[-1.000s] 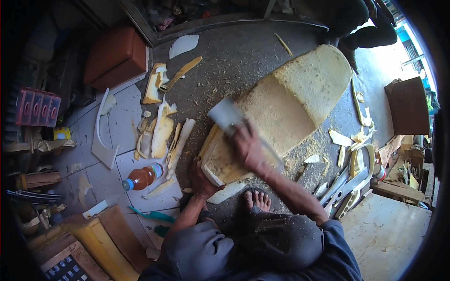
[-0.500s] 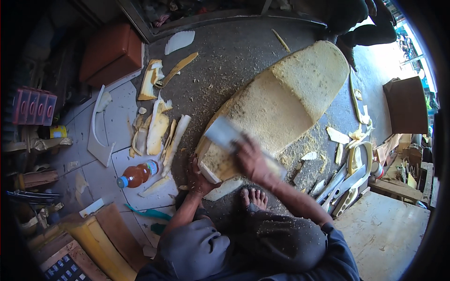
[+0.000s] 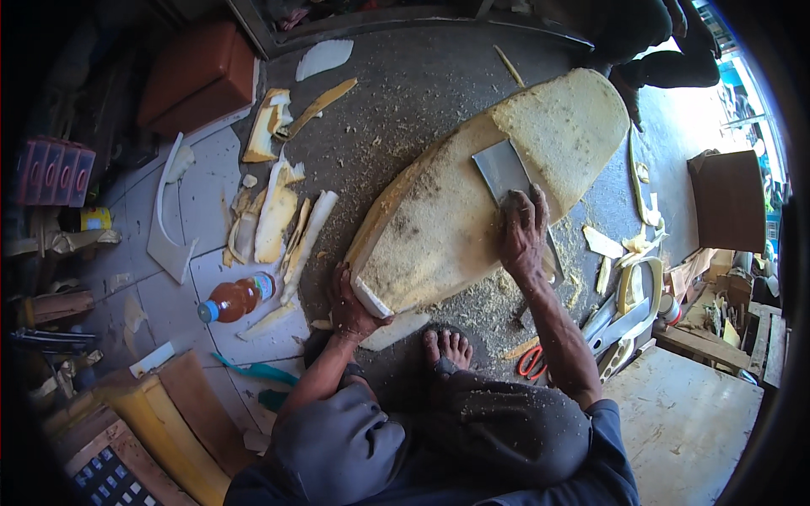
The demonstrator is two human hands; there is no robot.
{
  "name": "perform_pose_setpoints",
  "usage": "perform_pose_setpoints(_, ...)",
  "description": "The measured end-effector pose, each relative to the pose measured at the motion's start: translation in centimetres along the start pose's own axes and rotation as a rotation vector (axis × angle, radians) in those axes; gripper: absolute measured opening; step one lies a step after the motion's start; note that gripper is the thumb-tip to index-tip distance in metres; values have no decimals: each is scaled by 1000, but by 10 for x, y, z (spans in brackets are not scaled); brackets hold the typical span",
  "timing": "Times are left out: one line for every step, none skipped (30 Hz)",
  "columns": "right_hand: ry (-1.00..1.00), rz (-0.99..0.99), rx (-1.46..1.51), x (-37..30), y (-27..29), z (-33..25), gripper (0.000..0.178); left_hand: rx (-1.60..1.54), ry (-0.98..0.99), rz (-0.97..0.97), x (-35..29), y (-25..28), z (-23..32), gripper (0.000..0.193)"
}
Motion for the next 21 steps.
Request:
perform_pose_setpoints(34,-12,-33,-3,1,-15,41,10,15,3,-7,2,1,141)
perform_pose_setpoints(52,8,-84,6,2,-26,41,42,19,1,-2,3,-4,141)
perform_pose_setpoints(43,99,330,-9,0,-70,40,44,12,-12,2,-8,-3,141)
perform_pose_setpoints(50,171,759,-31,-6,-113,39,51,33,-38,-8,-14,1,141)
perform_pose_setpoints(81,157,747,-38,-13,-111,39,42,18,-24,-12,-13,6,142)
perform_pose_setpoints(133,187,748,-26,-15,-108,40,71,-7,18,-3,1,-1,142)
perform_pose_setpoints(130,163,703,-38,-28,-88,40,22,-46,23,3,-9,7,142)
perform_pose_setpoints(-7,254,629,-22,-44,-44,38,31,-69,34,-3,6,6,143)
perform_pose_setpoints(9,314,406,0,-7,0,33,11,-56,36,-10,16,-3,141)
perform_pose_setpoints(-9,300,442,-8,-10,-2,32,17,-38,24,-6,12,4,140)
perform_pose_setpoints(-29,285,478,-18,-15,-14,32,23,-20,12,3,5,9,139)
perform_pose_setpoints(-48,265,526,-32,-19,-34,31,38,5,-10,1,4,14,138)
perform_pose_setpoints(-53,289,571,-26,-19,-51,31,88,-3,-16,-2,4,7,140)
perform_pose_setpoints(-57,313,617,-20,-18,-63,30,107,9,-14,-2,5,-4,140)
perform_pose_setpoints(-27,258,631,-31,-19,-66,33,87,23,-36,-5,-7,-4,141)
perform_pose_setpoints(13,219,663,-36,-16,-75,35,92,39,-49,-7,-7,-7,141)
perform_pose_setpoints(52,181,694,-40,-15,-82,38,94,-5,-29,-11,-6,-3,143)
perform_pose_setpoints(77,134,729,-45,-15,-88,40,83,-42,0,-12,-5,-2,143)
perform_pose_setpoints(-22,175,596,-33,-29,-40,41,70,-77,25,-13,-2,-1,143)
perform_pose_setpoints(-48,42,346,-14,-22,7,40,73,-106,64,-12,4,-4,143)
perform_pose_setpoints(-35,38,286,-18,-19,8,40,48,-87,72,-13,3,-1,143)
Point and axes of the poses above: each hand's wrist, its own x-axis towards the middle knuckle, its own y-axis out of the back of the hand, z = x × y, the point moved 5 cm from there along x, towards the middle knuckle, and after that the axes turned 3 degrees about -y, right-handed, at the moved point
